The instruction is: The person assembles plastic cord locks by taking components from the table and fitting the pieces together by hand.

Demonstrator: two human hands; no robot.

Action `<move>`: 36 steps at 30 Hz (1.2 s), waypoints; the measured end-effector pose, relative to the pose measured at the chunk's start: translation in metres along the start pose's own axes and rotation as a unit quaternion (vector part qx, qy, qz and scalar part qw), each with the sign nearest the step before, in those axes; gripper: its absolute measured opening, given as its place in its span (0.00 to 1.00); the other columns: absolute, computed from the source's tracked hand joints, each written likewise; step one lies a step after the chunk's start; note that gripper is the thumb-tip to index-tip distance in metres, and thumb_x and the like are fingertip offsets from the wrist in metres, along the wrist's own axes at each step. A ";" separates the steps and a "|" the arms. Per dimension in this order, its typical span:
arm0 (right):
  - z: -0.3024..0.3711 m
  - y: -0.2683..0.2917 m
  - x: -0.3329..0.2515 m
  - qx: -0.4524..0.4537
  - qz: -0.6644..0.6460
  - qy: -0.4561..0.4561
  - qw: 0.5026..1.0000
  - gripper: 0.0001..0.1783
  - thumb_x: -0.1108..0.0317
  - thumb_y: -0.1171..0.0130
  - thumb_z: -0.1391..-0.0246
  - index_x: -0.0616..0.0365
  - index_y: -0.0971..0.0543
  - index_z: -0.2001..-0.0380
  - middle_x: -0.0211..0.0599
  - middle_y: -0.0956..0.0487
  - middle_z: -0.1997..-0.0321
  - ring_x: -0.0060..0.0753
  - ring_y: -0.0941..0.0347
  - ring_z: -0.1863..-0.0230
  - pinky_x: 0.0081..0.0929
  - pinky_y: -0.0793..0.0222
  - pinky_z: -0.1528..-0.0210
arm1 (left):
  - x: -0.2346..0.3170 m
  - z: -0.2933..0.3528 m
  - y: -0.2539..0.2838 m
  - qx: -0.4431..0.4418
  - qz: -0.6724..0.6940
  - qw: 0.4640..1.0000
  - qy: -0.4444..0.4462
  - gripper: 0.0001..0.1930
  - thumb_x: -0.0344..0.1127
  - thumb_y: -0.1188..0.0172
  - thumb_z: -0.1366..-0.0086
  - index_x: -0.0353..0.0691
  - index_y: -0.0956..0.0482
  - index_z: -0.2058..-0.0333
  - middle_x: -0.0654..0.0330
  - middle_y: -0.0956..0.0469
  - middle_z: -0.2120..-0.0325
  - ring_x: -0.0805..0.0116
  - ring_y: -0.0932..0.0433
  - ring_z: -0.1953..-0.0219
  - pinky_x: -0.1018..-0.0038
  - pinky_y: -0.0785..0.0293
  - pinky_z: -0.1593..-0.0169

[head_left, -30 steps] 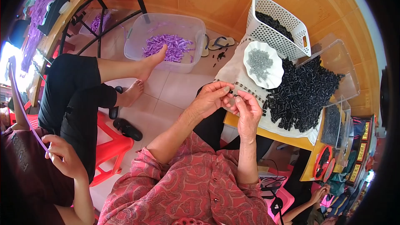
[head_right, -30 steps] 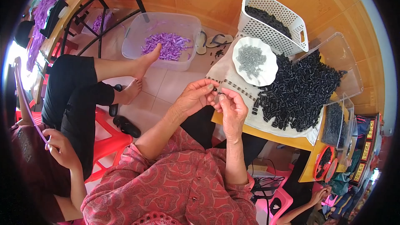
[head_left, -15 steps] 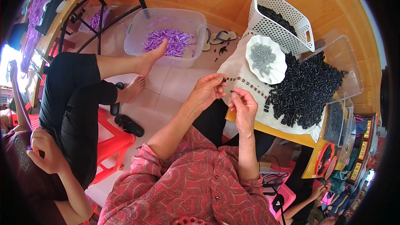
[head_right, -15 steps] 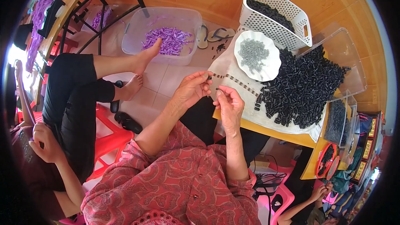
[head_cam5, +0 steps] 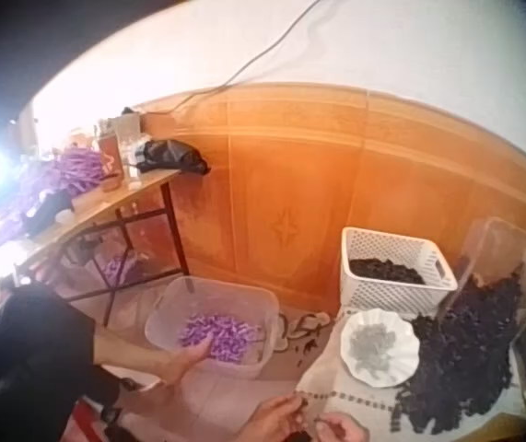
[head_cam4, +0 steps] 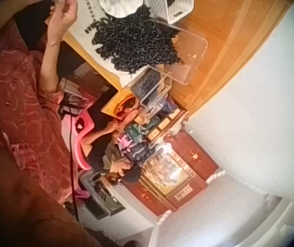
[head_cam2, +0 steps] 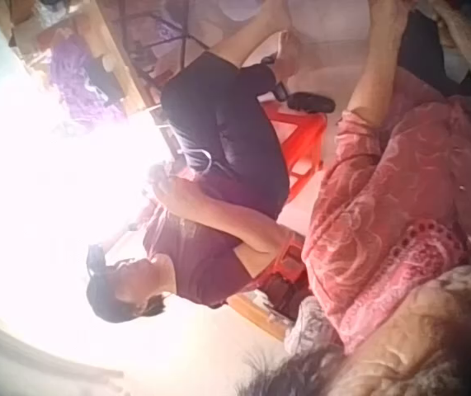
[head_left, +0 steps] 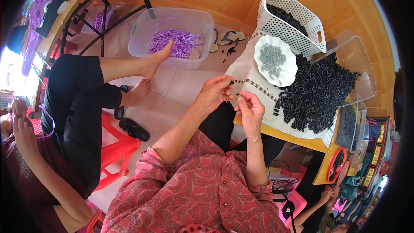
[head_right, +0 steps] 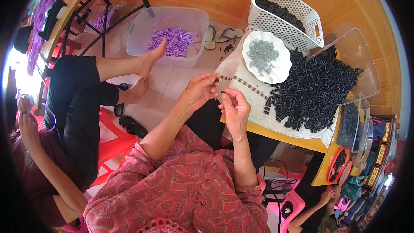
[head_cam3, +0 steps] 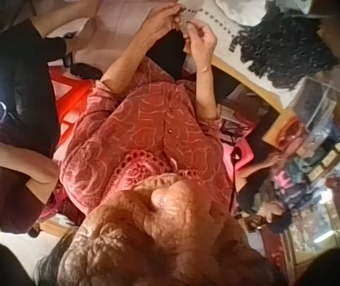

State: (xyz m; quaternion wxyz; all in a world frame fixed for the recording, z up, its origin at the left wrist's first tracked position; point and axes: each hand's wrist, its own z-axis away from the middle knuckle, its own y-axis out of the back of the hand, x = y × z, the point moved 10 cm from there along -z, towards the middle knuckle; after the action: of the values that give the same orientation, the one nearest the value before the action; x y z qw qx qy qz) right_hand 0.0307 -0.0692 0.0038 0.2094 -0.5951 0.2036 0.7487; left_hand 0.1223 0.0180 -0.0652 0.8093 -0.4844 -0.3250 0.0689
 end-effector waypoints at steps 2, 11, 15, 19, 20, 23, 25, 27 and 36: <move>0.000 -0.001 0.000 0.000 0.001 0.001 1.000 0.09 0.72 0.44 0.40 0.65 0.23 0.58 0.29 0.23 0.70 0.16 0.28 0.75 0.14 0.32 0.74 | 0.000 0.000 0.000 -0.003 0.001 1.000 0.001 0.11 0.34 0.45 0.32 0.35 0.23 0.55 0.62 0.21 0.71 0.77 0.25 0.75 0.73 0.25 0.65; 0.000 0.000 0.000 0.002 0.000 -0.001 1.000 0.10 0.72 0.43 0.40 0.65 0.23 0.58 0.30 0.22 0.70 0.16 0.28 0.75 0.14 0.32 0.74 | 0.001 0.001 -0.006 -0.018 0.006 1.000 -0.005 0.10 0.33 0.44 0.32 0.34 0.23 0.56 0.60 0.21 0.70 0.76 0.25 0.75 0.73 0.25 0.64; 0.001 0.004 -0.001 0.008 -0.009 0.010 1.000 0.10 0.72 0.43 0.41 0.64 0.23 0.58 0.30 0.22 0.71 0.16 0.28 0.76 0.14 0.32 0.74 | 0.002 0.005 -0.018 -0.056 0.012 0.998 -0.010 0.11 0.31 0.44 0.33 0.34 0.24 0.55 0.58 0.21 0.67 0.76 0.24 0.72 0.73 0.24 0.62; 0.002 0.010 -0.001 0.008 -0.056 0.020 0.998 0.10 0.73 0.42 0.41 0.65 0.22 0.58 0.30 0.22 0.71 0.17 0.28 0.76 0.14 0.33 0.75 | 0.004 0.010 -0.032 -0.108 0.024 0.993 -0.028 0.12 0.29 0.43 0.34 0.33 0.25 0.53 0.54 0.22 0.61 0.74 0.25 0.69 0.73 0.24 0.59; 0.001 0.013 0.002 0.007 -0.089 0.017 0.996 0.10 0.73 0.42 0.42 0.66 0.23 0.57 0.31 0.21 0.70 0.17 0.28 0.76 0.13 0.33 0.75 | 0.004 0.011 -0.034 -0.109 0.024 0.993 -0.027 0.12 0.29 0.43 0.34 0.33 0.25 0.53 0.54 0.22 0.61 0.74 0.25 0.69 0.73 0.24 0.59; 0.004 0.016 -0.001 0.010 -0.149 0.007 0.989 0.11 0.74 0.41 0.43 0.67 0.23 0.58 0.35 0.20 0.68 0.17 0.28 0.77 0.13 0.35 0.75 | 0.003 0.013 -0.038 -0.111 0.018 0.993 -0.026 0.13 0.27 0.43 0.35 0.34 0.25 0.52 0.53 0.22 0.59 0.74 0.25 0.68 0.74 0.25 0.59; 0.006 0.019 -0.006 0.015 -0.177 0.001 0.984 0.11 0.75 0.41 0.43 0.67 0.23 0.58 0.37 0.20 0.67 0.18 0.28 0.77 0.13 0.35 0.75 | 0.000 0.015 -0.040 -0.111 0.017 0.994 -0.012 0.13 0.27 0.43 0.35 0.35 0.25 0.51 0.53 0.22 0.60 0.74 0.25 0.67 0.75 0.26 0.59; 0.008 0.021 -0.014 0.004 -0.194 0.019 0.981 0.12 0.75 0.41 0.43 0.67 0.24 0.56 0.40 0.19 0.64 0.18 0.28 0.76 0.13 0.35 0.75 | -0.001 0.016 -0.042 -0.114 0.020 0.993 -0.006 0.13 0.27 0.43 0.35 0.35 0.25 0.51 0.53 0.22 0.60 0.73 0.26 0.67 0.75 0.26 0.59; 0.021 0.031 -0.050 0.030 -0.100 0.091 0.990 0.12 0.80 0.41 0.45 0.66 0.25 0.56 0.34 0.22 0.69 0.18 0.28 0.75 0.13 0.33 0.73 | -0.004 0.025 -0.060 -0.131 0.047 0.990 -0.005 0.12 0.26 0.44 0.34 0.34 0.25 0.53 0.53 0.21 0.59 0.73 0.24 0.70 0.75 0.23 0.61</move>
State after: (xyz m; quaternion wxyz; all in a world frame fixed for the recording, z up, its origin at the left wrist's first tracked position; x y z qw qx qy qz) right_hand 0.0065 -0.0864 0.0585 0.2818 -0.6713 0.1836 0.6604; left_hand 0.0928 0.0034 -0.0094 0.7332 -0.6006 -0.3118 0.0661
